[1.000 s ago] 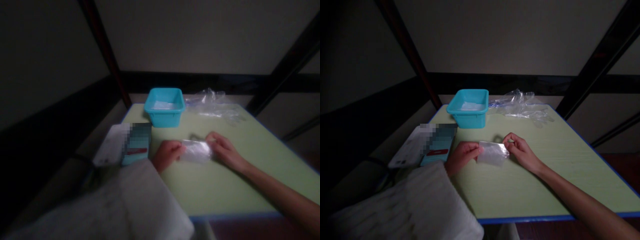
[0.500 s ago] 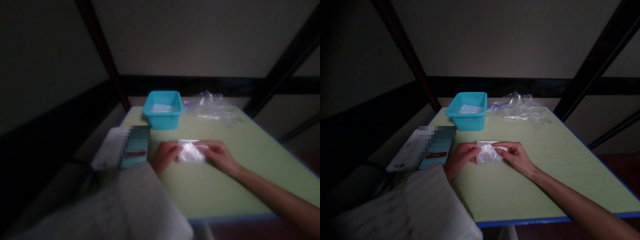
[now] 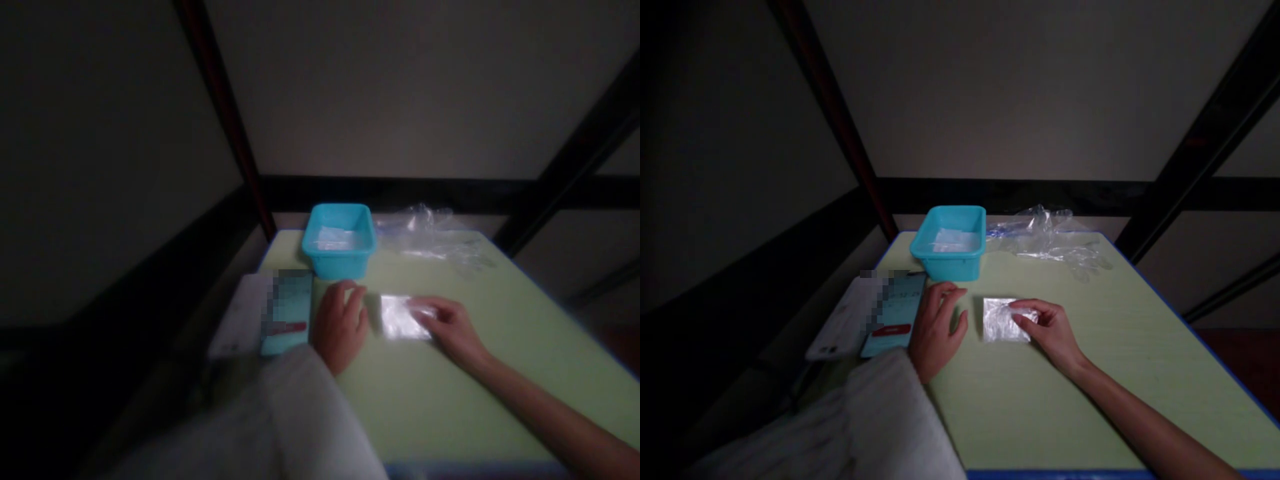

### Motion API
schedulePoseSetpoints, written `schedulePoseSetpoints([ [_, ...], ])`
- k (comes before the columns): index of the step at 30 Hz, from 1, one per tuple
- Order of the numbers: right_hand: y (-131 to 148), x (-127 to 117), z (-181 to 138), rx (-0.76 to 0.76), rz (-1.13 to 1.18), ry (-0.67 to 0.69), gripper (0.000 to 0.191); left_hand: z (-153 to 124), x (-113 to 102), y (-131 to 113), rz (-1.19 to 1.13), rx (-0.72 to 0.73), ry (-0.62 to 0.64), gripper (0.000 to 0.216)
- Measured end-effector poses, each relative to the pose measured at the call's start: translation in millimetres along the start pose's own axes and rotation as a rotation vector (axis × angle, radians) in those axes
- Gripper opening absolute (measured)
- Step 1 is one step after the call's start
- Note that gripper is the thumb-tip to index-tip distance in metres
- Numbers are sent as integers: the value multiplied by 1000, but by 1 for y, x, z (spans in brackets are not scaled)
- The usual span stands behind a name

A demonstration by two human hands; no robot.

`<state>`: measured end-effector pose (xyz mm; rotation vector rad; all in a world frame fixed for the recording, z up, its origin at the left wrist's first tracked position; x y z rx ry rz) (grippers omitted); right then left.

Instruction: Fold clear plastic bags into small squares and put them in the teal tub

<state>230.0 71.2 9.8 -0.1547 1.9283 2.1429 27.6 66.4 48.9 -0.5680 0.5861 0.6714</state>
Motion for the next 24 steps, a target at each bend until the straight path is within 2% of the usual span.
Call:
schedulePoseSetpoints([
  [3,-2,0,1,-4,-30,21,19,14,-2,0,217,76,8,43],
  [7,-6,-2,2,-6,-58,35,19,33,6,15,292,7,67,50],
  [11,-8,-2,2,-25,-92,68,20,40,11,32,274,-79,57,46],
  [18,-6,-4,3,-14,-64,86,19,38,6,38,200,-64,-60,22],
  [24,11,-28,8,-28,0,13,16,30,-2,34,85,-28,-161,26],
])
Point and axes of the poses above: each hand's wrist, its own z-axis towards the middle knuckle, its own x-axis out of the palm, y = z × x, the point moved 7 cm from there along z, towards the middle knuckle, and after that the axes turned 6 degrees about x, right-handed, at the moved point
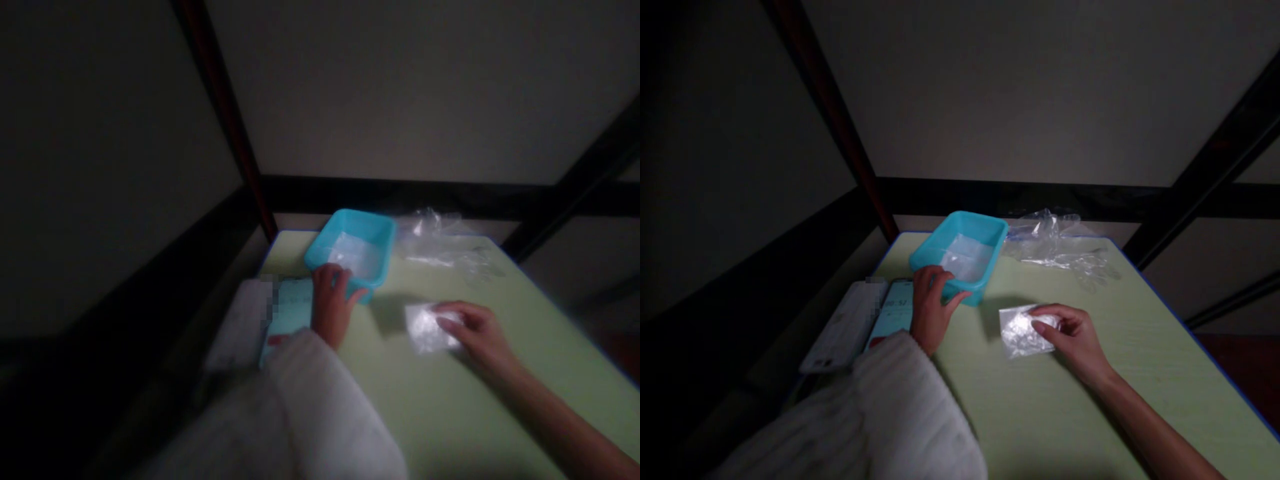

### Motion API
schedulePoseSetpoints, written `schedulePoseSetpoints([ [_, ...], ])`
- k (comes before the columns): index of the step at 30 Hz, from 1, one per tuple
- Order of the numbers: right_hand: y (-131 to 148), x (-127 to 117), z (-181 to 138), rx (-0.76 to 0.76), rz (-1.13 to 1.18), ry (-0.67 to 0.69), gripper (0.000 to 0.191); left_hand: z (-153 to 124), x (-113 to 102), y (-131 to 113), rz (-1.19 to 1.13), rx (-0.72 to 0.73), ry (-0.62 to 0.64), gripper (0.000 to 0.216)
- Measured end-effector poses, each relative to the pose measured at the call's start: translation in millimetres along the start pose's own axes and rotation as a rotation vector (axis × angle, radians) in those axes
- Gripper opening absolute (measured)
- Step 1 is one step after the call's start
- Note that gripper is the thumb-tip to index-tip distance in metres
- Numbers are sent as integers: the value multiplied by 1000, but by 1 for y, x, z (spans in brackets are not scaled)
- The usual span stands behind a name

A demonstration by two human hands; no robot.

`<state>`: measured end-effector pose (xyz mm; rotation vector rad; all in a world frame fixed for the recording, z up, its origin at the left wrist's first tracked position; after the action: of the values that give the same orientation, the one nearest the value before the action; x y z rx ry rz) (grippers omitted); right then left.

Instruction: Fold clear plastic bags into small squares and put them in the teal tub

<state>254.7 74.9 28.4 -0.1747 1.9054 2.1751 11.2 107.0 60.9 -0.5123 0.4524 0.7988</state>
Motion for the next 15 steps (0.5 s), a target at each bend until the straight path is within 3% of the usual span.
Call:
schedulePoseSetpoints([
  [5,46,-31,10,-62,15,-67,10,-13,-14,-15,-41,127,-53,22],
  [9,98,-52,21,-241,49,-119,14,-23,-26,-35,-120,260,-97,21],
  [15,143,-35,44,-259,-75,50,16,-32,-34,-51,-212,357,-91,20],
])
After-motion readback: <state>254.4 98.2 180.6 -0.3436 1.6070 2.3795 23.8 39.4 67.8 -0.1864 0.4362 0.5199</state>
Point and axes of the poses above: each hand's wrist, its own z-axis towards the middle knuckle, its own x-axis out of the palm, y = z × x, the point moved 7 cm from there along z, towards the middle knuckle, and after that the axes turned 6 degrees about x, right-handed, at the moved point
